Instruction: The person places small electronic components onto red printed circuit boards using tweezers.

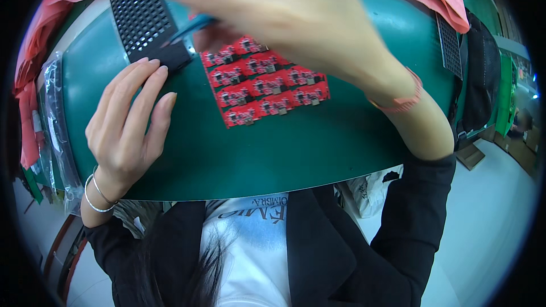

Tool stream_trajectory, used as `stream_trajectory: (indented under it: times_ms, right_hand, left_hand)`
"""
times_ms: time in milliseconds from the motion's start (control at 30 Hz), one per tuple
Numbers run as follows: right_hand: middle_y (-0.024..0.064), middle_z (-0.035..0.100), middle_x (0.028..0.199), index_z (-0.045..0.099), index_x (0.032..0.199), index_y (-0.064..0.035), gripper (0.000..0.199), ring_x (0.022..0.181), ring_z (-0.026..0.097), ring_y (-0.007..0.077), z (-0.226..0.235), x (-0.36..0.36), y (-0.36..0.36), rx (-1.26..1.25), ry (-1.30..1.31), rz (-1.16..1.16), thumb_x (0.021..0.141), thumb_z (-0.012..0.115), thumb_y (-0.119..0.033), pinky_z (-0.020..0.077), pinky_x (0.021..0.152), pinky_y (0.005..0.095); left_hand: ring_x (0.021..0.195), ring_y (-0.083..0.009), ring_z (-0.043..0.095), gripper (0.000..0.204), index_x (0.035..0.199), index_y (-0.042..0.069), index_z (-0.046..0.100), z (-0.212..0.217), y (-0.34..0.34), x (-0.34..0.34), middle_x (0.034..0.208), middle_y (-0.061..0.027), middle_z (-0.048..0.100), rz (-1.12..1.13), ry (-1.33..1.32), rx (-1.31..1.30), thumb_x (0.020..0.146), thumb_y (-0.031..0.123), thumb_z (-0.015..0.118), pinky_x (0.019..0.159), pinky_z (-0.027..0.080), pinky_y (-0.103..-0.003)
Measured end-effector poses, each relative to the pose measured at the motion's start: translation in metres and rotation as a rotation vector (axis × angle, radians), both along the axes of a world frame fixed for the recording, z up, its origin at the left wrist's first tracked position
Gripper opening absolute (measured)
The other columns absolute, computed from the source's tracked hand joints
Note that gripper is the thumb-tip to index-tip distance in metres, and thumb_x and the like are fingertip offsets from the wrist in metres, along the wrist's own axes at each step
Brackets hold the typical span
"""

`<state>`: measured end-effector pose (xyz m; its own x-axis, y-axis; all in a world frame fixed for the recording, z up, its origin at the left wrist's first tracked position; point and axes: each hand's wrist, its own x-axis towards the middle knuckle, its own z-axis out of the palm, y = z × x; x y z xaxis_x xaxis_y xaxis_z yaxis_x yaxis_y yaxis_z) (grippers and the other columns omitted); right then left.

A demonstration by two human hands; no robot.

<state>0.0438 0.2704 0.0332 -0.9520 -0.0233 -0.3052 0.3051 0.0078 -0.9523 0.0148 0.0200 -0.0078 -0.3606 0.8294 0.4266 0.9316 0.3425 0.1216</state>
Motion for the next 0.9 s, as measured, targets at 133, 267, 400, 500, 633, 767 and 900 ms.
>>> stream_trajectory:
  times_ms: [133, 267, 400, 500, 633, 767, 900]
  right_hand:
    - [0.0026, 0.068, 0.073, 0.064, 0.081, 0.0005, 0.032, 0.066, 0.060, 0.0042, -0.034, -0.040, -0.039, -0.115, 0.312, 0.186, 0.104, 0.067, -0.022, 0.0495, 0.058, 0.0210]
    - [0.0041, 0.069, 0.074, 0.064, 0.082, 0.0004, 0.031, 0.067, 0.063, 0.0056, -0.045, -0.055, -0.050, -0.124, 0.172, 0.188, 0.105, 0.066, -0.021, 0.0525, 0.059, 0.0219]
    - [0.0050, 0.071, 0.076, 0.064, 0.083, 0.0005, 0.031, 0.069, 0.066, 0.0066, -0.039, -0.054, -0.054, -0.108, 0.042, 0.128, 0.105, 0.066, -0.021, 0.0540, 0.060, 0.0217]
    - [0.0048, 0.072, 0.076, 0.065, 0.084, 0.0004, 0.029, 0.069, 0.067, 0.0066, -0.035, -0.056, -0.056, -0.063, 0.003, 0.133, 0.104, 0.067, -0.020, 0.0544, 0.060, 0.0212]
    - [0.0051, 0.072, 0.076, 0.065, 0.084, 0.0004, 0.027, 0.068, 0.067, 0.0065, -0.035, -0.057, -0.055, -0.006, 0.017, 0.134, 0.104, 0.067, -0.018, 0.0545, 0.060, 0.0207]
    - [0.0057, 0.073, 0.078, 0.065, 0.085, 0.0002, 0.026, 0.070, 0.068, 0.0066, -0.036, -0.058, -0.057, 0.037, 0.071, 0.184, 0.104, 0.067, -0.017, 0.0550, 0.061, 0.0209]
    - [0.0065, 0.074, 0.082, 0.066, 0.091, -0.0007, 0.022, 0.073, 0.070, 0.0080, -0.035, -0.057, -0.047, -0.035, 0.140, 0.232, 0.103, 0.069, -0.019, 0.0538, 0.060, 0.0201]
  left_hand:
    - [0.099, -0.0333, 0.073, 0.028, 0.099, -0.010, 0.072, -0.011, -0.009, 0.002, 0.106, -0.0199, 0.070, 0.032, 0.004, 0.020, 0.079, 0.008, 0.081, 0.082, 0.062, -0.036]
    - [0.104, -0.0333, 0.071, 0.029, 0.099, -0.011, 0.073, -0.017, -0.015, -0.001, 0.108, -0.0204, 0.069, 0.011, -0.020, 0.071, 0.078, 0.007, 0.080, 0.087, 0.062, -0.037]
    - [0.104, -0.0350, 0.072, 0.030, 0.102, -0.011, 0.074, -0.017, -0.018, 0.000, 0.110, -0.0213, 0.071, 0.026, -0.083, 0.087, 0.075, -0.001, 0.082, 0.087, 0.062, -0.038]
    - [0.103, -0.0351, 0.073, 0.030, 0.101, -0.011, 0.074, -0.020, -0.020, -0.002, 0.109, -0.0209, 0.071, 0.036, -0.073, 0.098, 0.074, 0.000, 0.082, 0.086, 0.062, -0.038]
    - [0.102, -0.0348, 0.073, 0.031, 0.100, -0.011, 0.074, -0.023, -0.018, -0.003, 0.108, -0.0207, 0.071, 0.028, -0.066, 0.118, 0.073, 0.000, 0.082, 0.085, 0.062, -0.038]
    - [0.102, -0.0344, 0.073, 0.032, 0.101, -0.011, 0.074, -0.023, -0.020, -0.004, 0.108, -0.0204, 0.071, 0.033, -0.047, 0.113, 0.072, 0.001, 0.082, 0.085, 0.062, -0.038]
    - [0.101, -0.0339, 0.072, 0.033, 0.101, -0.009, 0.074, -0.017, -0.016, -0.003, 0.108, -0.0187, 0.071, 0.036, -0.104, 0.115, 0.071, 0.002, 0.083, 0.084, 0.062, -0.037]
